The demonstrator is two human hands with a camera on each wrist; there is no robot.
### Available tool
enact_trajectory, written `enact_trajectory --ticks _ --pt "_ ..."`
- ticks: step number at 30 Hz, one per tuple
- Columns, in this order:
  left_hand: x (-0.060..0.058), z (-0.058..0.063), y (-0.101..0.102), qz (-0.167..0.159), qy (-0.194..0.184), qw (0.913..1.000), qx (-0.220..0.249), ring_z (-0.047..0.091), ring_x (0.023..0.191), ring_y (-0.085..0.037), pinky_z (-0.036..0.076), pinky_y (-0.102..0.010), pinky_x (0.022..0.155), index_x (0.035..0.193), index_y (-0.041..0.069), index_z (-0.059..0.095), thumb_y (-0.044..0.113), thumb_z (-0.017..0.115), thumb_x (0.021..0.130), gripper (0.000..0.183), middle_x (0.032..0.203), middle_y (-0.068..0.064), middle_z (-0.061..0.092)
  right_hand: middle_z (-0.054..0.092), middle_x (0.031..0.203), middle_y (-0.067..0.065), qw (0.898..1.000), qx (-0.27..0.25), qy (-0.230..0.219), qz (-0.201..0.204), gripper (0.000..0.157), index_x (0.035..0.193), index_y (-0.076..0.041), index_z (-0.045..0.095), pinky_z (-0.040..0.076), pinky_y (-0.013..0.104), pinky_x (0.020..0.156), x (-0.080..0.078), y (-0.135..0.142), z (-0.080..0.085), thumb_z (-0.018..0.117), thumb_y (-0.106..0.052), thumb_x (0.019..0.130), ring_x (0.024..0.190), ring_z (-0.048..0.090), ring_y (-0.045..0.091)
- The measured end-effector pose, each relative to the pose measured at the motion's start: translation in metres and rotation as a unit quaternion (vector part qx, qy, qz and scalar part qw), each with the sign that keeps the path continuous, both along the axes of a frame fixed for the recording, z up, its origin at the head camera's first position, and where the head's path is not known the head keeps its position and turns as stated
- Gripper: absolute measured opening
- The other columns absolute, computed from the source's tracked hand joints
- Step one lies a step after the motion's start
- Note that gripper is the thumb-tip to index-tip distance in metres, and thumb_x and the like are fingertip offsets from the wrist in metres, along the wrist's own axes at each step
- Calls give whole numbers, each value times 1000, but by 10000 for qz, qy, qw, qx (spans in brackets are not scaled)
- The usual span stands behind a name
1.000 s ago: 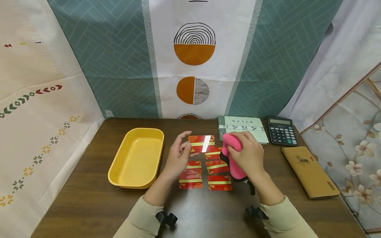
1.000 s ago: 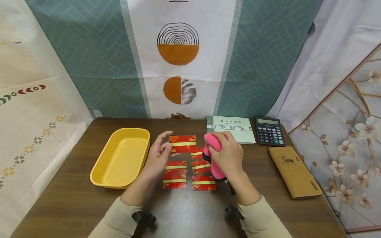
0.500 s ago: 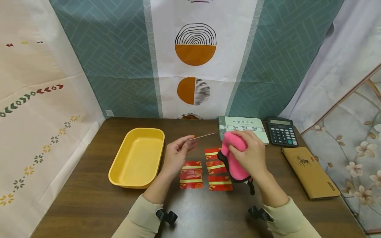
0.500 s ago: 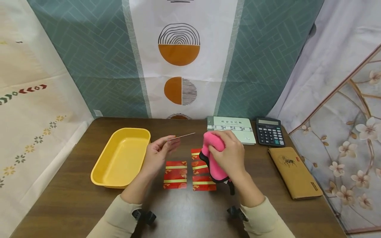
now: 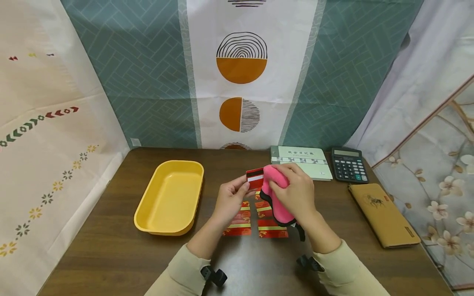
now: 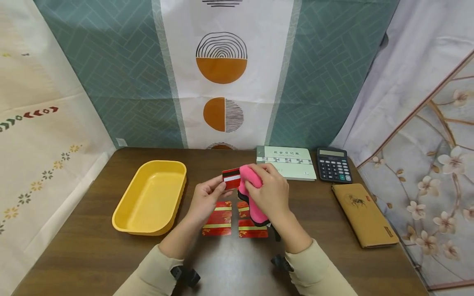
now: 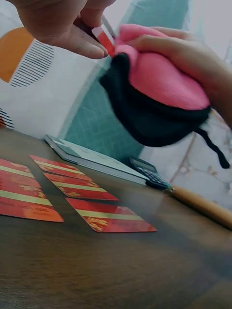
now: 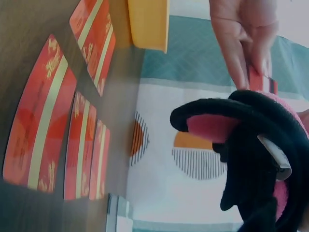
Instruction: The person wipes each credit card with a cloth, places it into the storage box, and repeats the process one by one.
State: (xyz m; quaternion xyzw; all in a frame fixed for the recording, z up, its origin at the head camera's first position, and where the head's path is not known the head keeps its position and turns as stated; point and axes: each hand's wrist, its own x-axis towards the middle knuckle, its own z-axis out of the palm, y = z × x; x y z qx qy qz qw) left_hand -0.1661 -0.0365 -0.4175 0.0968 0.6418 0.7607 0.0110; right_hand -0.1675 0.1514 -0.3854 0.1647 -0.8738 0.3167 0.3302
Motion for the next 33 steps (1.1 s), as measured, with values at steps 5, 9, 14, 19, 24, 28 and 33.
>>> enact_trajectory --ticks 5,9,14,19,24,28,33 --pt "0 2 6 -28 413 9972 -615 69 104 -21 57 -24 83 136 0 62 1 53 104 33 125 -17 68 69 102 11 9993 238 123 258 39 111 -7 76 57 43 60 5 -18 1 89 -17 75 80 68 29" --pt "-2 2 2 -66 619 9952 -757 69 104 -21 57 -25 85 134 0 64 1 54 103 32 123 -16 69 69 102 11 9986 342 208 352 39 110 -8 77 58 43 60 7 -18 2 91 -17 74 80 69 29" --pt "1 3 -2 -114 458 9974 -549 70 108 -30 55 -36 91 131 -2 65 1 57 101 31 121 -19 70 70 100 9 9995 116 41 -300 40 110 -8 77 54 43 60 2 -6 2 91 -11 73 79 66 28" --pt "1 1 2 -89 676 9935 -910 70 90 -16 57 -20 81 132 0 66 1 55 103 31 121 -16 71 68 100 10 9997 102 141 169 39 110 -7 76 55 42 60 8 -17 1 90 -15 74 80 67 29" --pt "1 0 0 -28 681 9937 -892 70 95 -16 57 -23 84 131 0 66 0 55 103 30 120 -15 71 68 100 10 9989 107 331 327 40 108 -8 76 56 41 59 12 -23 -3 92 -14 72 79 68 29" --pt "2 2 -4 73 514 9964 -675 72 104 -27 55 -36 93 128 -2 67 1 58 101 28 117 -16 72 68 97 10 9993 37 338 -160 41 108 -9 76 55 43 58 6 -14 -2 92 -11 71 76 66 29" --pt "2 2 -1 59 724 9933 -900 73 98 -20 57 -29 87 129 -2 67 1 58 102 29 117 -15 72 67 97 11 9993 -25 326 -184 40 109 -9 76 54 42 57 4 -16 -3 91 -12 71 74 65 28"
